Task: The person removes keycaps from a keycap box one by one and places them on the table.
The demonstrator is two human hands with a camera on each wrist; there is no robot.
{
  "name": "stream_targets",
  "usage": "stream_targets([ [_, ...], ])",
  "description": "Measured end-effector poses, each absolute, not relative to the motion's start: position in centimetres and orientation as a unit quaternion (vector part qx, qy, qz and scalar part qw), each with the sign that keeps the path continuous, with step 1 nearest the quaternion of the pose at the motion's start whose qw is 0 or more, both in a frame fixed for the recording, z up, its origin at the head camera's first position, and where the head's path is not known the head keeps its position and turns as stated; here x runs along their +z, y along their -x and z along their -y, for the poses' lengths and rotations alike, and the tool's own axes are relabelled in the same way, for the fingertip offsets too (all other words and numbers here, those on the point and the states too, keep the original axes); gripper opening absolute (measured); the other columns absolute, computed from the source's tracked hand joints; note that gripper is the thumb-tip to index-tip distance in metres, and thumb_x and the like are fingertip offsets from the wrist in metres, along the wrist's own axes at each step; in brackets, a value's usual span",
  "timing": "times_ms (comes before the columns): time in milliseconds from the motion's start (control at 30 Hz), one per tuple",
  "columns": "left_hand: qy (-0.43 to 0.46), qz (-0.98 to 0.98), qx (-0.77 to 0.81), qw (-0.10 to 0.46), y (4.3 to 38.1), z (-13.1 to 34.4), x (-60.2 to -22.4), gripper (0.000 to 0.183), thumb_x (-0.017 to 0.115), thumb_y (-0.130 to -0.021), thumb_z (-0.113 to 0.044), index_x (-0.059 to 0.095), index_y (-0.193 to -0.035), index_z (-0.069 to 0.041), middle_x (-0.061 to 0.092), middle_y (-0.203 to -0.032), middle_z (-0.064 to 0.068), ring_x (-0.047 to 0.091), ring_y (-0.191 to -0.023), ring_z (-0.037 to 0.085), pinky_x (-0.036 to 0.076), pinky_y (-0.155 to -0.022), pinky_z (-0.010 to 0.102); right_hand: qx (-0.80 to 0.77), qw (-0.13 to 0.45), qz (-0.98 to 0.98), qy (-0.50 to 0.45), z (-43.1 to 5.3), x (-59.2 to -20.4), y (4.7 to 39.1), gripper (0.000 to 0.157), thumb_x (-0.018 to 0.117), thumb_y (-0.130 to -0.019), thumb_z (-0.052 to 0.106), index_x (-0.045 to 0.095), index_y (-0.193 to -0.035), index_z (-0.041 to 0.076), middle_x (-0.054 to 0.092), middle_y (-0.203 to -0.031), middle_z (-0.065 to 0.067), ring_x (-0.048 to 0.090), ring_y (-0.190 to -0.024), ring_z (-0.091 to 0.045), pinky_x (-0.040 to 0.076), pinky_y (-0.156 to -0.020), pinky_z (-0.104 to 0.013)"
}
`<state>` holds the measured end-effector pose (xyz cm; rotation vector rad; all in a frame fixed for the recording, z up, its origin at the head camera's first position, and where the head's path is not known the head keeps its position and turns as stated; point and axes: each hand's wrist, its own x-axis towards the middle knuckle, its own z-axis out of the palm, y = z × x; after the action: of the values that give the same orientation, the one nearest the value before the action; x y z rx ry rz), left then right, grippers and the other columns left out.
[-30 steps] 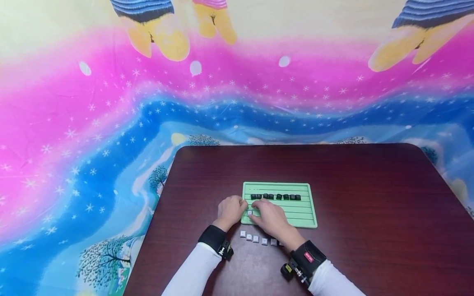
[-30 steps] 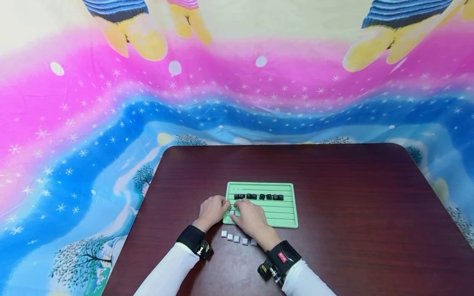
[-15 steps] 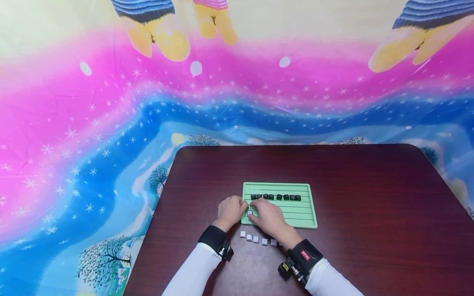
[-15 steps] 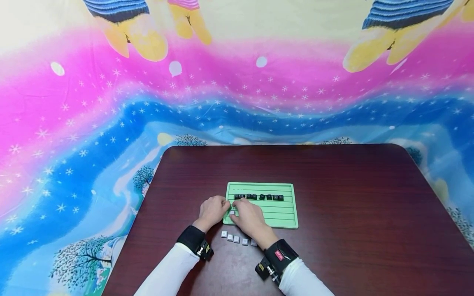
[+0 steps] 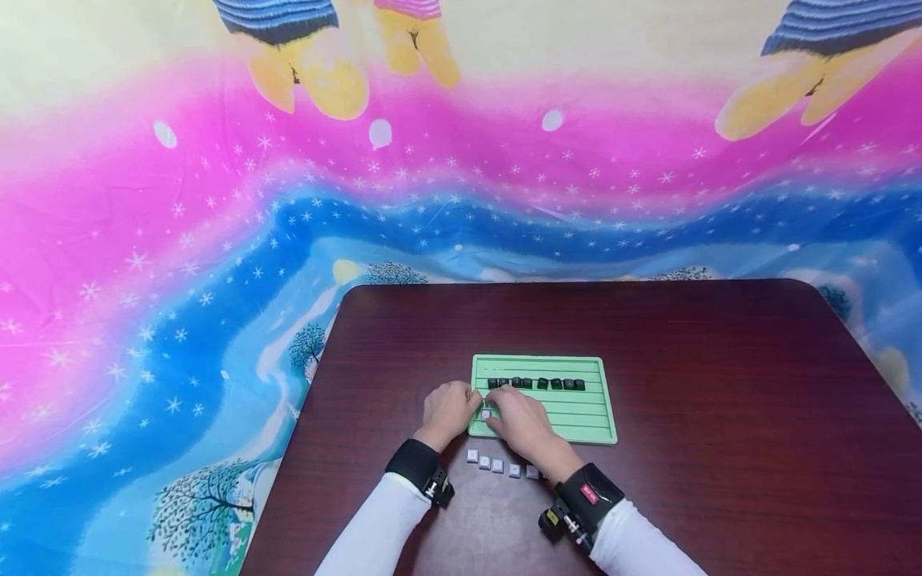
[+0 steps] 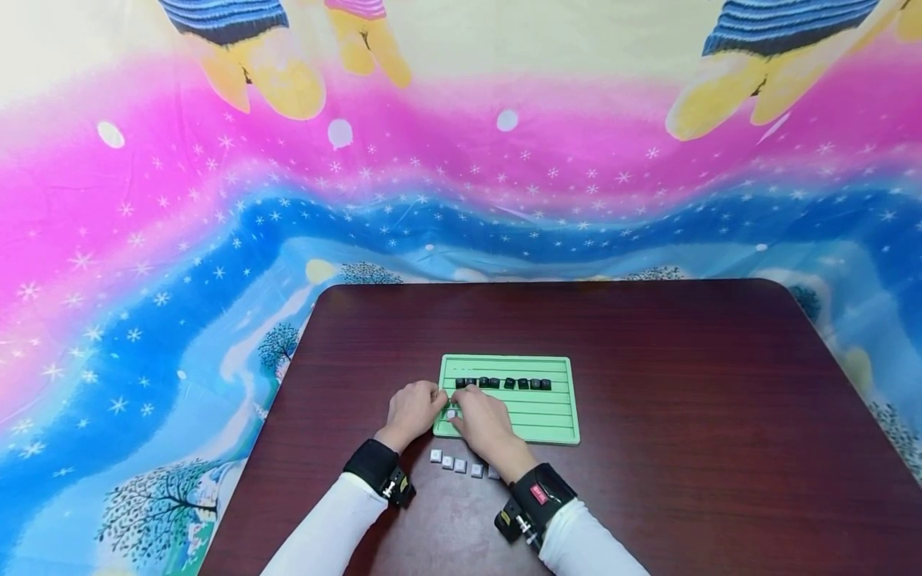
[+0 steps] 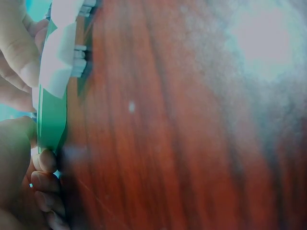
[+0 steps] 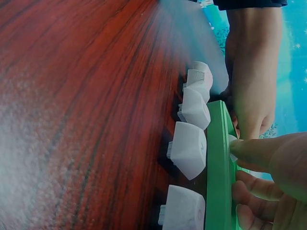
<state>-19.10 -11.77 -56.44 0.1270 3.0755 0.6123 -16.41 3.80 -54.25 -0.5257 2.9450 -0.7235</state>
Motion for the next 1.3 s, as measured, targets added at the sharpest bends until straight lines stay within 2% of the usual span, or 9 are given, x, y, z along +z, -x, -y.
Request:
stream_targets([
  [500, -0.045, -0.980, 0.194, -0.002, 19.2, 11.9, -56.9, 0.046, 0.055, -0.093, -0.027, 0.032, -0.053, -0.021, 0.025, -0.052, -0.008, 0.027, -0.045, 0.010, 0.023, -0.046, 0.026, -0.227, 0.037, -0.957, 0.178, -3.7, -54.2, 16.4, 0.020, 0.078, -0.086, 0.018, 0.075, -0.106, 0.013, 0.069, -0.099, -0.002, 0.067, -0.086, -0.019, 0.055, -0.070, -0.037],
  [933, -0.046, -0.980, 0.194, 0.002, 19.3, 11.9, -57.1, 0.047, 0.054, -0.094, -0.029, 0.032, -0.054, -0.021, 0.026, -0.052, -0.008, 0.028, -0.046, 0.010, 0.024, -0.047, 0.026, -0.245, 0.033, -0.953, 0.176, -3.8, -53.8, 16.6, 0.020, 0.078, -0.087, 0.019, 0.075, -0.105, 0.014, 0.074, -0.108, -0.004, 0.070, -0.094, -0.022, 0.056, -0.075, -0.040],
  [1300, -0.045, -0.980, 0.193, 0.002, 19.2, 11.9, -57.0, 0.047, 0.055, -0.094, -0.029, 0.032, -0.054, -0.021, 0.025, -0.052, -0.009, 0.028, -0.046, 0.010, 0.023, -0.047, 0.026, -0.241, 0.027, -0.953, 0.180, -4.2, -53.1, 16.3, 0.018, 0.078, -0.087, 0.021, 0.075, -0.104, 0.014, 0.074, -0.103, -0.002, 0.069, -0.087, -0.017, 0.054, -0.070, -0.035],
])
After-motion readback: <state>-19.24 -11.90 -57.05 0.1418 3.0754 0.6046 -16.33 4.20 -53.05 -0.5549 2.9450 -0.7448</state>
